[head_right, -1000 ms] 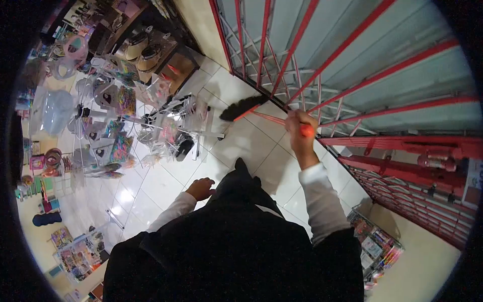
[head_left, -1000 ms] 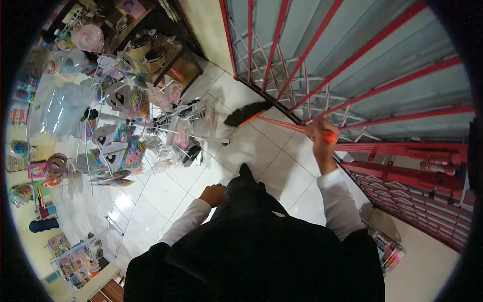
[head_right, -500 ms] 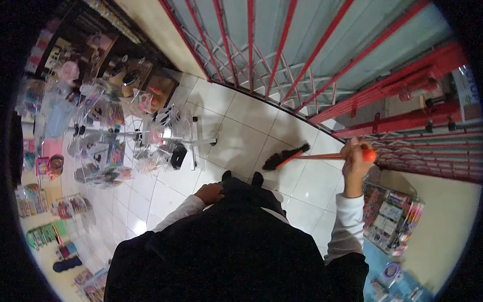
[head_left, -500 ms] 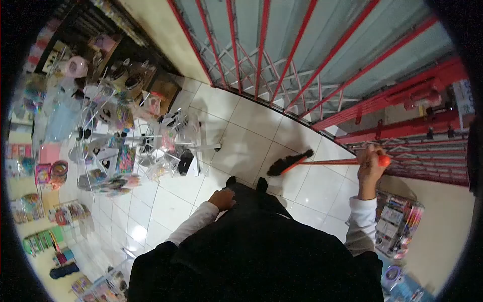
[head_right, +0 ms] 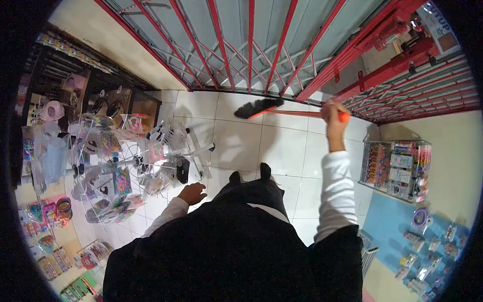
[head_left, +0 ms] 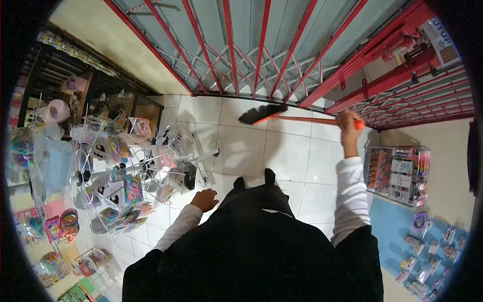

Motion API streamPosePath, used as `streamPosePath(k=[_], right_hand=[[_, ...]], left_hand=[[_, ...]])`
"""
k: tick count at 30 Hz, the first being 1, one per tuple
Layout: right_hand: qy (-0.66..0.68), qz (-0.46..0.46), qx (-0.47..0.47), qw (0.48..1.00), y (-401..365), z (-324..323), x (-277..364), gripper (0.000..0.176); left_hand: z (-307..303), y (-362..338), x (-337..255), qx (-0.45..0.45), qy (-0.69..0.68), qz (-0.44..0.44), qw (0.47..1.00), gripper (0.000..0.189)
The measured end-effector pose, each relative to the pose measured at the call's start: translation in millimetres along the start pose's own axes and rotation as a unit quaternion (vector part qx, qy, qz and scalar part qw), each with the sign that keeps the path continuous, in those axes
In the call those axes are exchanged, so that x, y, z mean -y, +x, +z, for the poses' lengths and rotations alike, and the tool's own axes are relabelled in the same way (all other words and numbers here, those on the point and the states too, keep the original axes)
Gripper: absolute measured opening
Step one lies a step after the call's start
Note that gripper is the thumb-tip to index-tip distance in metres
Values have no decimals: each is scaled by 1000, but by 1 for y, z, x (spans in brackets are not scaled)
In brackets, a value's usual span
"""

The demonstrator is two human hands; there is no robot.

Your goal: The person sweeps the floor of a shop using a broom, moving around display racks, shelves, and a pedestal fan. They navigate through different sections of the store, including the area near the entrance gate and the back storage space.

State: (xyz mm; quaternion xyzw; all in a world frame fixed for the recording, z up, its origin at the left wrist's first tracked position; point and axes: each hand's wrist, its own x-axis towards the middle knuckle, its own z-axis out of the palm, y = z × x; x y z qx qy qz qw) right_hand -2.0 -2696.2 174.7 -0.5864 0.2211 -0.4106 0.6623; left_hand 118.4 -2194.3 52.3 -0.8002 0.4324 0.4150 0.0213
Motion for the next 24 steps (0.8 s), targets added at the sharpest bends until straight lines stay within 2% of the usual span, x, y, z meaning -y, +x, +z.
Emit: streamPosePath(k=[2, 4, 8, 11, 15, 17, 19, 22, 24], right_hand=[[-27, 10, -34, 999, -16, -13, 25, 31], [-48, 25, 1, 999, -27, -35, 41, 35], [-92, 30, -19, 995, -54, -48, 68, 37], [-92, 23, -44, 994, -76, -42, 83, 37], [-62, -30, -71, 995, -93, -2, 140, 36], [-43, -53, -47, 997, -103, 8, 156, 37], [-38, -72, -35, 996, -113, 17, 158, 38], [28, -84, -31, 996, -125, 22, 121, 38], [-2, -43, -106, 993, -141, 33, 96, 38]], left_hand=[[-1, -6, 12, 26, -2, 2, 1000, 38], [-2, -9, 19, 35, 18, 19, 999, 39], [-7, -1, 21, 66, 21, 45, 997, 40], [-14, 1, 14, 54, 26, 70, 996, 41], [-11, 7, 15, 54, 42, 99, 993, 42], [-9, 8, 14, 65, 56, 108, 990, 41], [-7, 9, 8, 78, 75, 117, 987, 41], [-5, 8, 0, 90, 103, 132, 982, 40], [1, 7, -5, 87, 103, 144, 980, 39]])
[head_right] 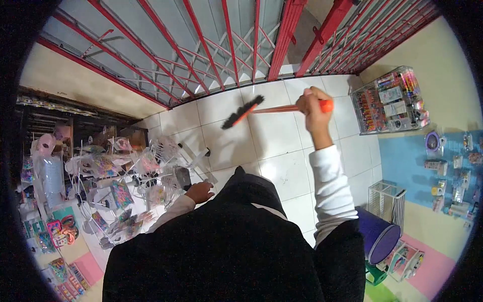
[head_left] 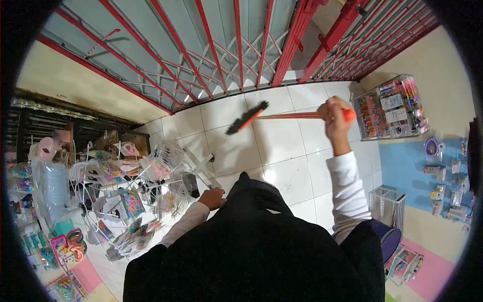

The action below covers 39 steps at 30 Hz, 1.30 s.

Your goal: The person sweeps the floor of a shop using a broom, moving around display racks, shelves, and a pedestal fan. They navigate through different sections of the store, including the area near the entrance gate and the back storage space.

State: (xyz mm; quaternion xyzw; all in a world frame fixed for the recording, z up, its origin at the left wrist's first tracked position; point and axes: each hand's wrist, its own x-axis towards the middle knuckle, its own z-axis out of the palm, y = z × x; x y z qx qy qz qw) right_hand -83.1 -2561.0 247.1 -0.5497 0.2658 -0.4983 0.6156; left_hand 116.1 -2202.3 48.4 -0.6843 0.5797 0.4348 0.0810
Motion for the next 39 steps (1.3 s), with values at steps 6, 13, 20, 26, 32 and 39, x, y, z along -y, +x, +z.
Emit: streamPosePath(k=[6, 13, 20, 26, 32, 39], right_hand=[[-22, 48, 79, 995, -80, -41, -56, 37], [-171, 74, 188, 964, -126, -61, 24, 36], [-186, -25, 123, 974, -162, -42, 65, 37], [-93, -22, 21, 995, -195, 6, 121, 35], [-125, -66, 165, 976, -237, 49, 80, 19], [-125, -23, 348, 929, -306, 84, 49, 21]], left_hand=[[19, -3, -21, 1, 36, -5, 999, 37], [62, -23, -41, -32, 16, 32, 999, 41], [51, -14, -71, -173, 4, 137, 975, 44], [-17, -9, -151, -287, -174, 220, 916, 63], [25, 30, -140, -309, -227, 255, 888, 69], [79, -12, -88, -100, -322, 249, 908, 73]])
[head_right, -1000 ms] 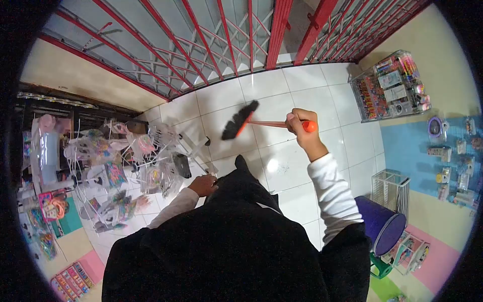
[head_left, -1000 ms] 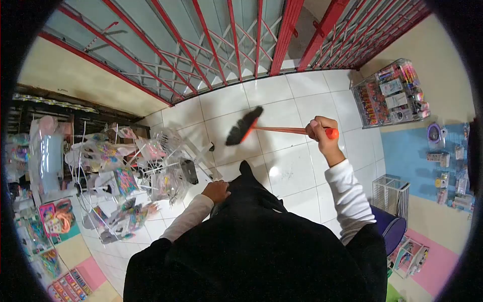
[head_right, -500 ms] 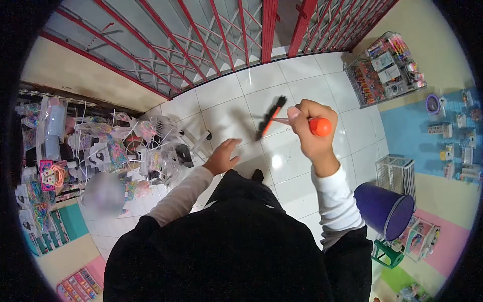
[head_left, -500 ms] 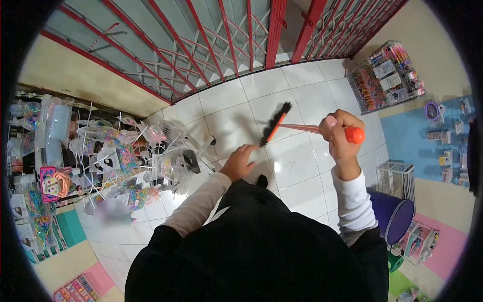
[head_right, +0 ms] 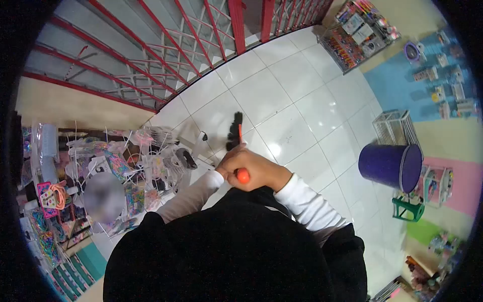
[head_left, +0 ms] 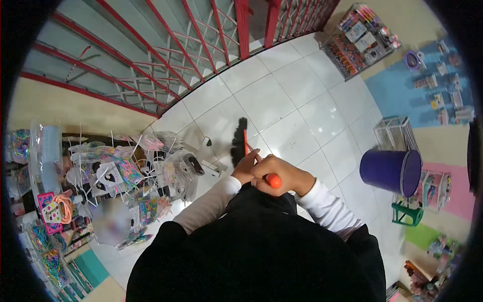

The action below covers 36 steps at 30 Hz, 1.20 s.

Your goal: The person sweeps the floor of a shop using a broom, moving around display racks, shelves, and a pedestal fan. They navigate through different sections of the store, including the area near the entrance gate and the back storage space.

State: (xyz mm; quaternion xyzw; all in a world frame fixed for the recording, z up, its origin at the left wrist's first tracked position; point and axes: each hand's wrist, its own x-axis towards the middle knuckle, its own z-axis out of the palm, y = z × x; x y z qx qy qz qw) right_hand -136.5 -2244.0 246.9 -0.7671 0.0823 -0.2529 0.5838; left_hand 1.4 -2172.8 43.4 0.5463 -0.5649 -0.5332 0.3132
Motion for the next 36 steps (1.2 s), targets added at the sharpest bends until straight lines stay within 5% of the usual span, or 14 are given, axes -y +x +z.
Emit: streamPosePath(k=[2, 9, 14, 18, 21, 30, 36], right_hand=[[-41, 6, 35, 999, -4, 16, 7, 22], [-127, 87, 99, 983, -34, 71, 34, 23], [-79, 20, -123, 989, -77, 67, 95, 29], [-152, -12, -286, 946, -120, 63, 168, 33], [-110, 29, -366, 923, -164, 87, 200, 32], [-96, 94, -489, 862, -294, 189, 271, 20], [-109, 60, -562, 818, -393, 276, 315, 17]], left_hand=[[13, -4, 30, -6, -12, 12, 1000, 65], [31, -31, -14, 50, -165, 32, 985, 54], [67, -43, -71, 44, -233, 129, 963, 47], [93, -29, -84, 217, -38, 155, 963, 30], [118, -46, -120, 272, 65, 289, 916, 27], [226, -129, -128, 410, 106, 314, 850, 37], [313, -212, -139, 480, 155, 338, 795, 47]])
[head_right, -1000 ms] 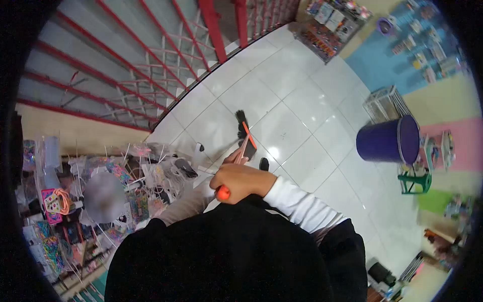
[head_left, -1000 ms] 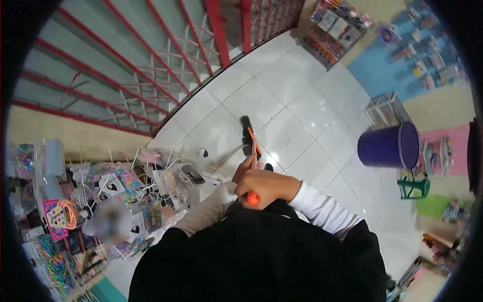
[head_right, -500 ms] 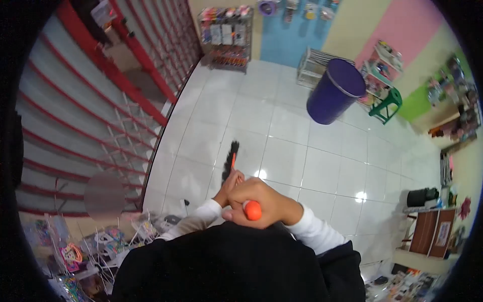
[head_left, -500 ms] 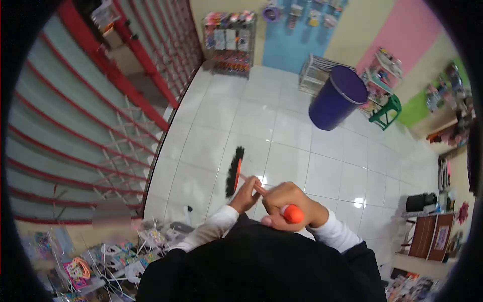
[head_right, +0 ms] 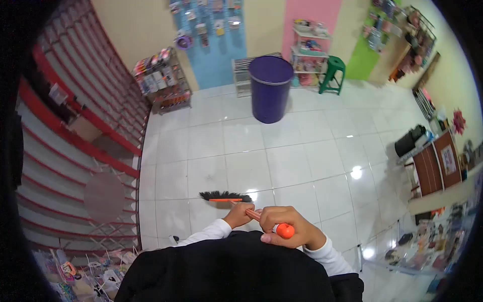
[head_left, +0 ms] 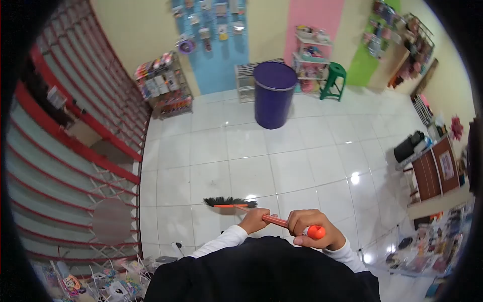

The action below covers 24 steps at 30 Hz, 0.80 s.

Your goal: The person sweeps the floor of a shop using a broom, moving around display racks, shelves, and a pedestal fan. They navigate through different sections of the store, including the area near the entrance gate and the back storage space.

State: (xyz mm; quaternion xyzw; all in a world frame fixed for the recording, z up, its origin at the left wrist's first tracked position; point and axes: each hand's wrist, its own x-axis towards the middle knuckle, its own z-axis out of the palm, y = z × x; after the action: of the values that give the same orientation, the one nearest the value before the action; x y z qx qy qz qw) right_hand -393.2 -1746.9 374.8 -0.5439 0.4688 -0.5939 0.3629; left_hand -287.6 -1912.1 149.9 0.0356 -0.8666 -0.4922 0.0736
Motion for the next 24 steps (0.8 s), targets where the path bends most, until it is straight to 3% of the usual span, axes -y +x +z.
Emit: streamPosePath(k=[6, 12, 24], right_hand=[[-88, 7, -106, 990, -100, -49, 30, 13], [-99, 39, -205, 973, -162, -88, 34, 9], [-99, 119, -295, 943, -179, -236, -6, 11]], left_hand=[[75, 42, -50, 98, 53, 8, 994, 42], [119, 84, -56, 204, 66, 33, 976, 32], [151, 236, -28, 341, 116, -39, 932, 30]])
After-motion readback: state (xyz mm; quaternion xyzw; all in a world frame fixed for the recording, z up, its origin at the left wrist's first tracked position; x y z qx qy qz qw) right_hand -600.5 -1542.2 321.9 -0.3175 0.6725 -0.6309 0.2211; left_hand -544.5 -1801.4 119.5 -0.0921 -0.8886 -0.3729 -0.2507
